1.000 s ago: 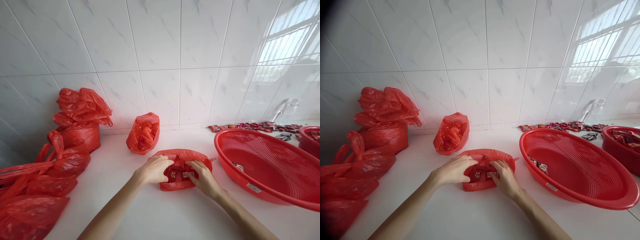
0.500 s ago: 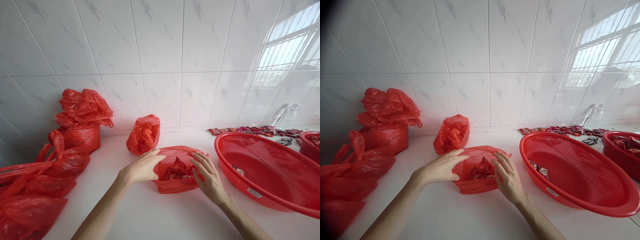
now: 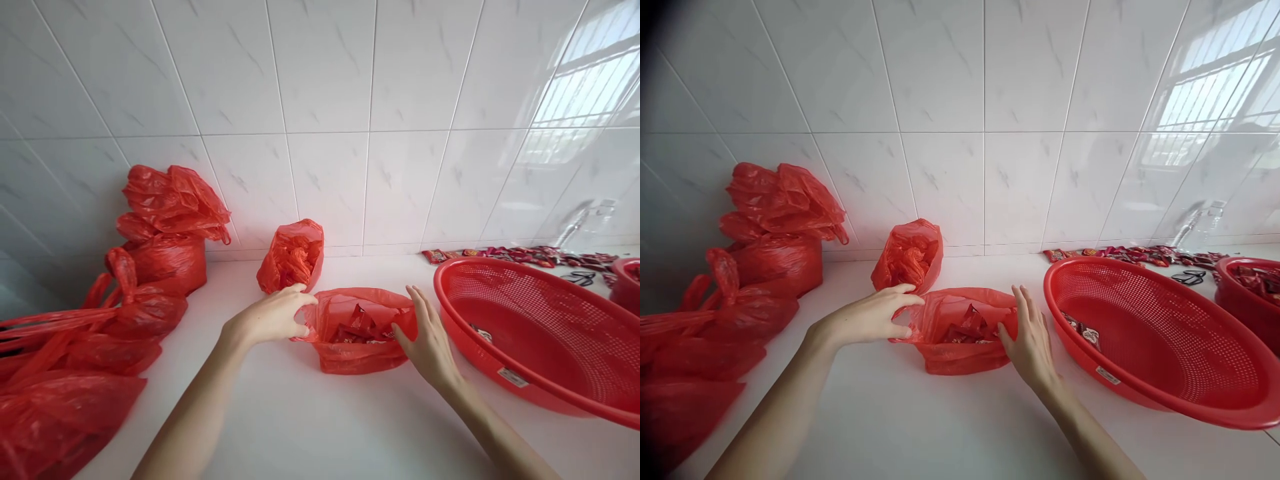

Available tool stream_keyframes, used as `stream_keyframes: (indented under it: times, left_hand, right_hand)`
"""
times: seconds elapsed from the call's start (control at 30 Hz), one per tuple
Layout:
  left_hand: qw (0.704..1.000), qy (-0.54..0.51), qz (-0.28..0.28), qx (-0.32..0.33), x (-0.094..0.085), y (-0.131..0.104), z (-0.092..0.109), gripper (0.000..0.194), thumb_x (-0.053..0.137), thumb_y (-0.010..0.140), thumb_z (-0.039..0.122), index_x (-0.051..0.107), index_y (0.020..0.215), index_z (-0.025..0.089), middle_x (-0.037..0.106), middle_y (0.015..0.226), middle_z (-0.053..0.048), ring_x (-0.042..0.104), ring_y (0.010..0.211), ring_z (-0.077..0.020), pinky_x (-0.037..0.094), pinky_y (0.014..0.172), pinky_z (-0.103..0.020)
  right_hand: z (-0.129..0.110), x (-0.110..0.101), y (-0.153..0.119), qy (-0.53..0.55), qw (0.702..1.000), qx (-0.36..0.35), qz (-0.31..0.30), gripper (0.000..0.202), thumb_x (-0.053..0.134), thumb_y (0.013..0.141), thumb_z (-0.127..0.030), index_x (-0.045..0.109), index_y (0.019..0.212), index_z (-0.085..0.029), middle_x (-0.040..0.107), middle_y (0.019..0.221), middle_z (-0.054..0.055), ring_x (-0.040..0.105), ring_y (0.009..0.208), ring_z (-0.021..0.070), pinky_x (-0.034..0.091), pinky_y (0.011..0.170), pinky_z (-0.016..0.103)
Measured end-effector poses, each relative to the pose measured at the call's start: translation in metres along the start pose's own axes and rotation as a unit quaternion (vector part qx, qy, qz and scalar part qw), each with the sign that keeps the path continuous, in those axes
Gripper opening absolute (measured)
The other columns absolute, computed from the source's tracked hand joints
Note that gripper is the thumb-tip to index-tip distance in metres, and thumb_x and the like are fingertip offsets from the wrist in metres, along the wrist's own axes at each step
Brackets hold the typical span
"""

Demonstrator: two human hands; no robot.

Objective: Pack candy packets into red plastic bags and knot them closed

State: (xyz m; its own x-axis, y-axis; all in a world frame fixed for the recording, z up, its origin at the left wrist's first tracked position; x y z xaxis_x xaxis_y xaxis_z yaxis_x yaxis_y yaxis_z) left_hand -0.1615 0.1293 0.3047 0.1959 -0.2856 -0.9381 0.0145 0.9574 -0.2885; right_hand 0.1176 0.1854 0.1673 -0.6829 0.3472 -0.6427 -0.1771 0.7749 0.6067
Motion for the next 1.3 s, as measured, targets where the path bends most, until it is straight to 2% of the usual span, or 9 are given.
stream_keyframes:
  times: [0.17,0.4,0.53,0.67,0.8,0.93,1.03,1.13,1.3]
  left_hand:
    - [1.000,0.008,-0.007,-0.002,-0.002,0.000,-0.010,0.060,0.061,0.073,0.028,0.062,0.133,0.027,0.064,0.133,-0.009,0.066,0.111,-0.0293,0.054,0.076,-0.029]
    - [0.985,-0.040,0.146,0.081,-0.009,-0.003,-0.020,0.047,0.051,0.084,0.027,0.065,0.129,0.030,0.066,0.125,-0.005,0.066,0.107,-0.0254,0.054,0.083,-0.031]
    - [0.967,-0.086,0.197,0.138,-0.012,-0.006,-0.013,0.040,0.047,0.088,0.028,0.068,0.122,0.028,0.064,0.124,-0.005,0.067,0.088,-0.0193,0.055,0.077,-0.029]
    - [0.962,-0.069,0.198,0.176,-0.013,-0.009,-0.005,0.032,0.043,0.088,0.024,0.074,0.085,0.025,0.062,0.128,-0.002,0.067,0.081,-0.0179,0.054,0.075,-0.032]
    - [0.964,-0.031,0.194,0.177,-0.011,-0.009,-0.003,0.040,0.037,0.083,0.013,0.072,0.069,0.024,0.064,0.131,0.000,0.069,0.092,-0.0215,0.053,0.083,-0.035]
    - [0.974,-0.012,0.179,0.142,-0.006,-0.003,-0.006,0.043,0.037,0.085,0.013,0.078,0.086,0.027,0.062,0.139,0.000,0.065,0.116,-0.0276,0.054,0.089,-0.036]
    - [0.978,-0.030,0.165,0.122,0.000,0.003,-0.009,0.044,0.040,0.087,0.016,0.077,0.106,0.029,0.061,0.141,-0.002,0.063,0.121,-0.0293,0.055,0.090,-0.038]
    - [0.973,-0.045,0.170,0.152,0.002,0.006,-0.008,0.037,0.045,0.086,0.018,0.078,0.101,0.027,0.064,0.138,-0.004,0.065,0.117,-0.0297,0.057,0.090,-0.038]
    - [0.921,-0.136,0.290,0.222,-0.004,0.005,0.000,0.032,0.049,0.092,0.026,0.076,0.108,0.026,0.068,0.130,-0.005,0.066,0.116,-0.0255,0.055,0.097,-0.037]
  right_hand:
    - [0.003,-0.007,0.005,-0.025,0.999,-0.016,-0.011,0.066,0.055,0.091,-0.028,0.031,0.153,-0.023,0.052,0.146,0.019,0.051,0.136,0.0374,0.055,0.098,0.055]
    - [-0.008,-0.014,0.006,-0.107,0.988,-0.110,-0.004,0.014,0.054,0.092,-0.020,0.066,0.099,-0.019,0.047,0.153,0.019,0.050,0.135,0.0407,0.052,0.099,0.057]
    - [-0.008,-0.014,0.006,-0.171,0.978,-0.111,-0.055,0.014,0.062,0.087,-0.020,0.072,0.096,-0.017,0.048,0.151,0.024,0.044,0.139,0.0467,0.047,0.102,0.063]
    - [-0.008,-0.015,0.007,-0.184,0.974,-0.079,-0.108,0.018,0.057,0.089,-0.017,0.075,0.090,-0.018,0.050,0.151,0.021,0.043,0.141,0.0429,0.047,0.105,0.059]
    - [-0.007,-0.013,0.006,-0.180,0.973,-0.040,-0.141,0.019,0.057,0.091,-0.020,0.075,0.091,-0.014,0.049,0.151,0.024,0.041,0.143,0.0439,0.044,0.107,0.059]
    - [0.004,-0.007,0.003,-0.156,0.972,0.024,-0.173,0.015,0.064,0.088,-0.026,0.073,0.081,-0.015,0.052,0.148,0.025,0.042,0.141,0.0465,0.043,0.108,0.060]
    - [0.008,-0.007,0.005,-0.071,0.981,0.036,-0.176,0.014,0.066,0.083,-0.022,0.069,0.070,-0.018,0.063,0.136,0.021,0.052,0.132,0.0438,0.046,0.104,0.057]
    - [0.000,-0.016,0.012,0.125,0.978,0.047,-0.163,0.011,0.067,0.084,-0.028,0.072,0.076,-0.022,0.070,0.121,0.015,0.059,0.124,0.0373,0.050,0.099,0.049]
    - [-0.025,-0.046,0.028,0.515,0.840,0.125,-0.118,0.018,0.076,0.082,-0.044,0.073,0.082,-0.027,0.072,0.126,0.006,0.060,0.125,0.0317,0.047,0.103,0.046]
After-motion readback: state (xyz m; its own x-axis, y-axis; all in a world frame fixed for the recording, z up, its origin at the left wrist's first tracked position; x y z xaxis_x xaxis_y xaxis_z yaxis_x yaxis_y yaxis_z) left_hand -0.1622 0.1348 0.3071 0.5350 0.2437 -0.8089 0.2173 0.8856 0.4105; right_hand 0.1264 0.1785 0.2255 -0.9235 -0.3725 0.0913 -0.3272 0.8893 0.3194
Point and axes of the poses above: each hand's wrist, its own y-axis towards the middle knuckle, its own x-axis out of the palm, z = x × y, the point moved 1 cm from there along y, towards the middle knuckle
